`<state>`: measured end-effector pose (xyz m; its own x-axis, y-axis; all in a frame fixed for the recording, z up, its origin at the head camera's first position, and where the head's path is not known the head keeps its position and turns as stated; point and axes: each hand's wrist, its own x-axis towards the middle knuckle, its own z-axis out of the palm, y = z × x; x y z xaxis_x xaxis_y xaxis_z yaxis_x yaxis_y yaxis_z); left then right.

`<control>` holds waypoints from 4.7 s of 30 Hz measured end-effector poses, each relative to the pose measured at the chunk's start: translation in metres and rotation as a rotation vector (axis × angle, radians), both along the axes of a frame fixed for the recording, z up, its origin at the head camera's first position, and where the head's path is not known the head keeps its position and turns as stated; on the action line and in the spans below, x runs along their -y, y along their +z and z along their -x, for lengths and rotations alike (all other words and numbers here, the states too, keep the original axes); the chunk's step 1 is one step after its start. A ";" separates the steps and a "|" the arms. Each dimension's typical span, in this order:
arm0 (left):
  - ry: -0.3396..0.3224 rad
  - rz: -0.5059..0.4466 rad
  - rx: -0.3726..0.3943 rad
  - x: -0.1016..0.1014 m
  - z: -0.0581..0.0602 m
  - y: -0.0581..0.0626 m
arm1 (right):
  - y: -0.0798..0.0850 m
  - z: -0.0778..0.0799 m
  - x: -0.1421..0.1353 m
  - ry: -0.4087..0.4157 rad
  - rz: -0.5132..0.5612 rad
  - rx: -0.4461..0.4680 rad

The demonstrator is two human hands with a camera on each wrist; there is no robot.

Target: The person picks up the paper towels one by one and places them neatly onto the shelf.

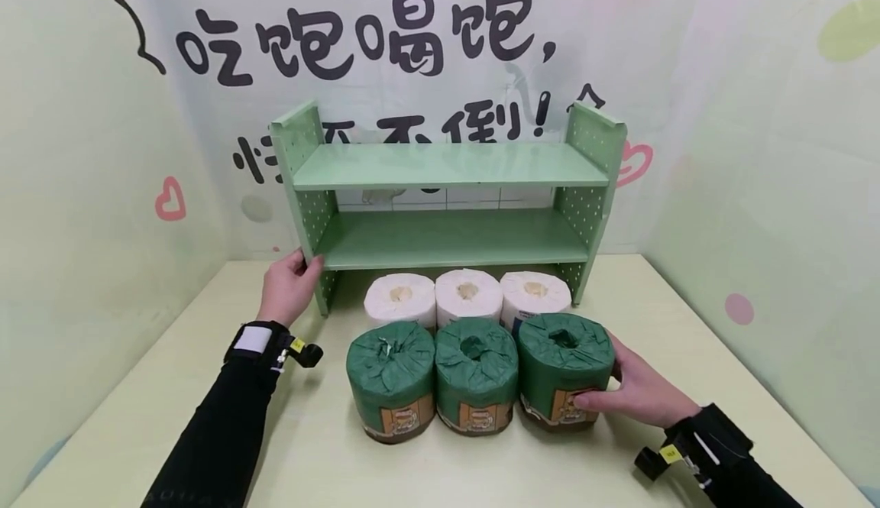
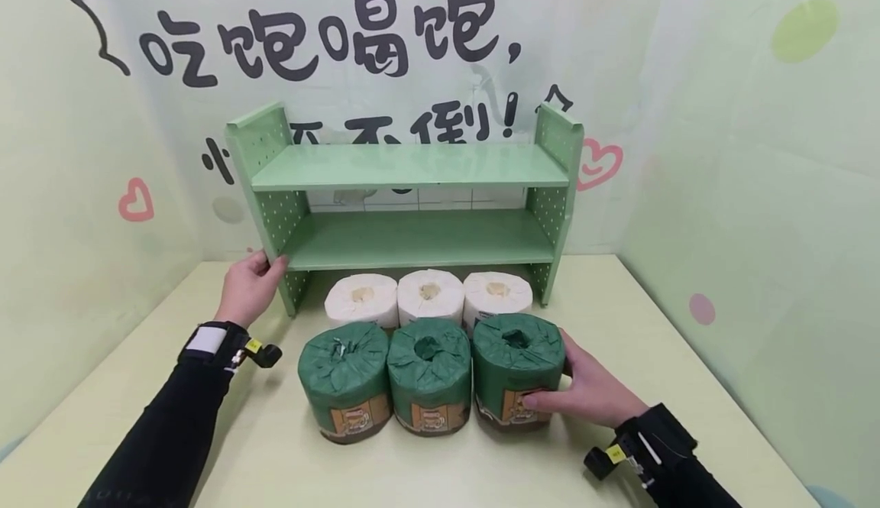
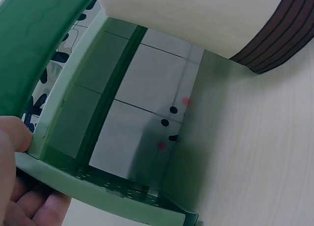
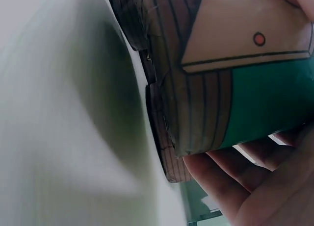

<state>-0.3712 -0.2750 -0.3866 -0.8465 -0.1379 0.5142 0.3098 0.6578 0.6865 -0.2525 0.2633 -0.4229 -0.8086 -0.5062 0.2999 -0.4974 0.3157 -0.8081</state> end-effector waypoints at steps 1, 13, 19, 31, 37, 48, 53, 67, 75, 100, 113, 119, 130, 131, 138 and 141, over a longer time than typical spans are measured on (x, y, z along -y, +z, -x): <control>0.002 0.002 -0.002 0.000 0.001 0.001 | 0.000 0.000 0.000 -0.001 0.003 0.000; -0.007 -0.008 -0.011 0.000 0.000 -0.001 | 0.006 -0.004 -0.007 -0.066 -0.055 -0.057; -0.004 0.005 -0.024 0.002 0.000 -0.005 | 0.009 -0.005 -0.007 -0.083 -0.054 -0.057; 0.001 0.012 -0.021 0.002 0.001 -0.003 | 0.026 -0.014 -0.016 -0.096 0.048 -0.093; 0.005 0.002 -0.011 0.001 0.000 -0.003 | 0.039 -0.010 -0.015 -0.088 0.097 -0.107; 0.000 0.002 -0.026 -0.001 -0.003 -0.001 | 0.060 0.005 -0.008 -0.124 0.111 -0.147; 0.003 0.000 -0.032 0.000 -0.003 -0.002 | 0.070 0.018 0.000 -0.169 0.087 -0.130; 0.000 0.004 -0.033 0.000 -0.002 -0.002 | 0.086 0.056 0.017 -0.219 0.129 -0.044; -0.002 -0.008 -0.026 0.001 -0.002 -0.004 | 0.083 0.077 0.019 -0.248 0.145 -0.009; -0.007 -0.009 -0.021 0.001 -0.002 -0.002 | 0.089 0.119 0.038 -0.434 0.075 0.091; -0.004 -0.015 -0.022 -0.001 -0.002 0.000 | 0.095 0.125 0.043 -0.522 -0.103 0.046; -0.020 -0.005 -0.024 0.000 -0.004 -0.001 | 0.099 0.130 0.048 -0.526 -0.145 0.031; -0.017 -0.008 -0.016 0.001 -0.002 -0.003 | 0.103 0.138 0.049 -0.536 -0.165 0.022; -0.018 -0.009 -0.015 0.001 -0.002 -0.003 | 0.103 0.139 0.049 -0.535 -0.171 0.012; -0.012 -0.014 -0.007 0.001 -0.004 -0.003 | 0.106 0.144 0.052 -0.536 -0.207 0.007; -0.011 -0.014 -0.002 0.001 -0.004 -0.003 | 0.105 0.145 0.050 -0.544 -0.218 0.022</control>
<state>-0.3672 -0.2758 -0.3899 -0.8472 -0.1360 0.5136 0.3180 0.6445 0.6953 -0.3974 0.2136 -0.3181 -0.9744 -0.0647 0.2155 -0.2010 0.6809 -0.7043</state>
